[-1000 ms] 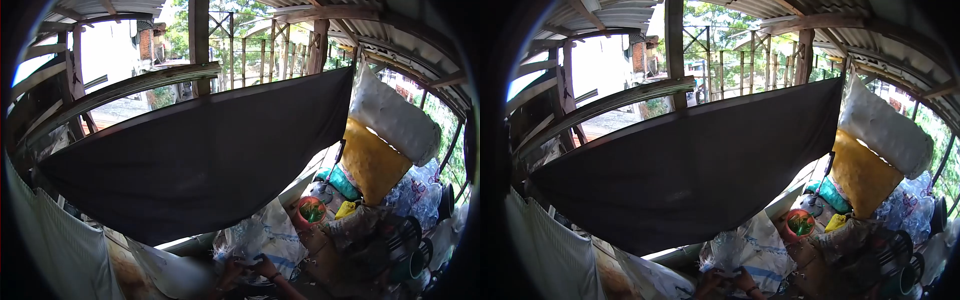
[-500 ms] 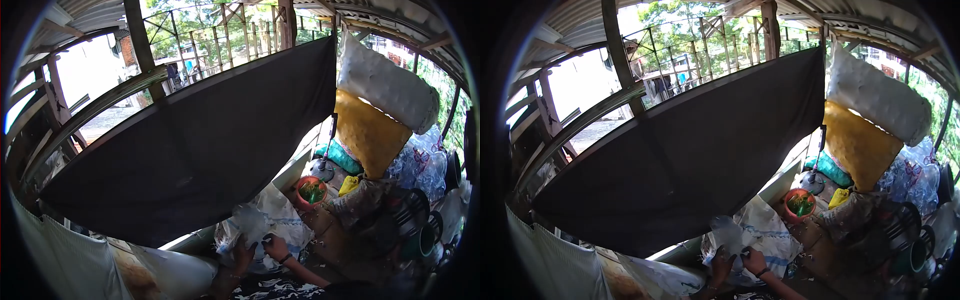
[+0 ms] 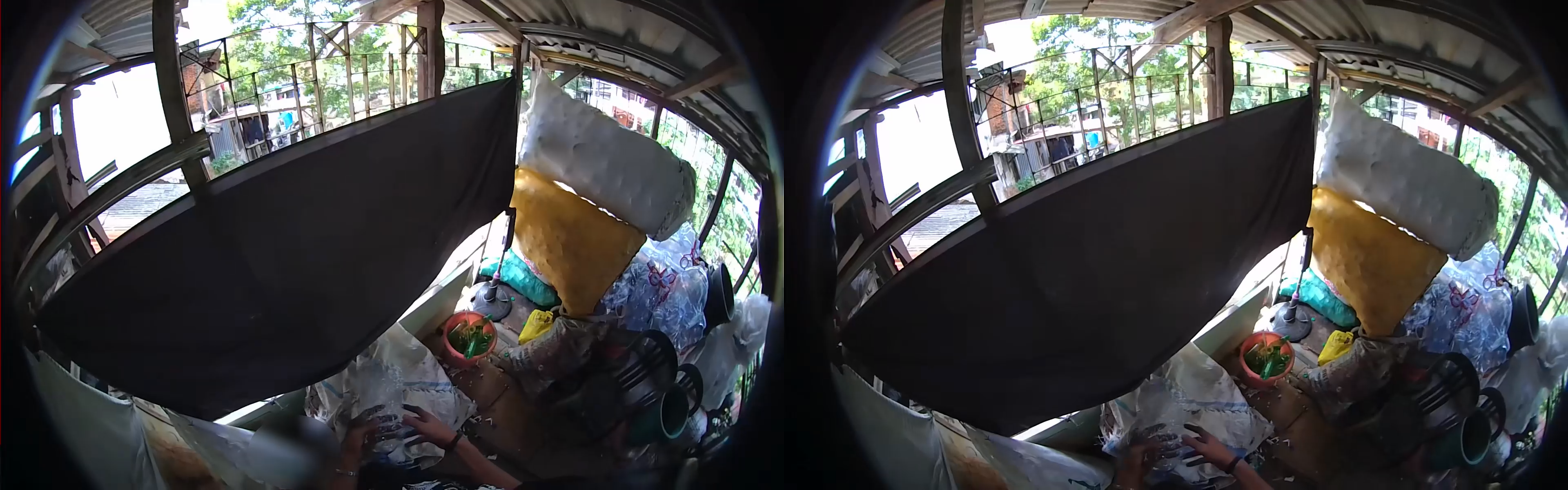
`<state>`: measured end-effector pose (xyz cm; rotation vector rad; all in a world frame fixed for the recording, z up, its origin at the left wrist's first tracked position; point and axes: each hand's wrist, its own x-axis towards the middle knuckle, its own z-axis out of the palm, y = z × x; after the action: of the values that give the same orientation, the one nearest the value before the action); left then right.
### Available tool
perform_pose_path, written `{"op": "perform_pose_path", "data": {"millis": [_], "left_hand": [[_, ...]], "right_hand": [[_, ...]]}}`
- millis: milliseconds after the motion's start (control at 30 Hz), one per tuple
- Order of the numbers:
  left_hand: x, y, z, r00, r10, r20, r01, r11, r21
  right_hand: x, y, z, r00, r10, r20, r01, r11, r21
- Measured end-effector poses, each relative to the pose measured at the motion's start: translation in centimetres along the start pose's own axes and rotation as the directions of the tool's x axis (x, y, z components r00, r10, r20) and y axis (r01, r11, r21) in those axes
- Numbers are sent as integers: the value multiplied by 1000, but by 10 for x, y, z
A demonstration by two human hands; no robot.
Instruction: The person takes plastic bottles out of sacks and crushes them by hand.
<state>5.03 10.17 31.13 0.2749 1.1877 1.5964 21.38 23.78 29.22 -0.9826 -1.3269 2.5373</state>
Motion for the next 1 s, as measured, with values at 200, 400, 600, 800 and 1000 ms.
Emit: {"op": "perform_pose_path", "data": {"millis": [200,400,600,800,1000], "left_hand": [[56,-100,-6,973,-134,189,129,991,42],[49,-65,60,984,115,137,-170,836,522],[65,-34,38,979,-149,137,51,836,546],[56,-16,41,927,-286,242,69,764,641],[52,-40,17,992,-128,-19,105,713,693]], "right_hand": [[16,35,-46,998,-65,-2,64,986,-157],[10,50,-70,854,-457,-251,259,789,-557],[-33,-11,-64,992,-109,-61,72,901,-429],[-8,-6,-59,958,-275,-85,232,911,-340],[7,1,-21,777,-605,-175,363,657,-661]]}}
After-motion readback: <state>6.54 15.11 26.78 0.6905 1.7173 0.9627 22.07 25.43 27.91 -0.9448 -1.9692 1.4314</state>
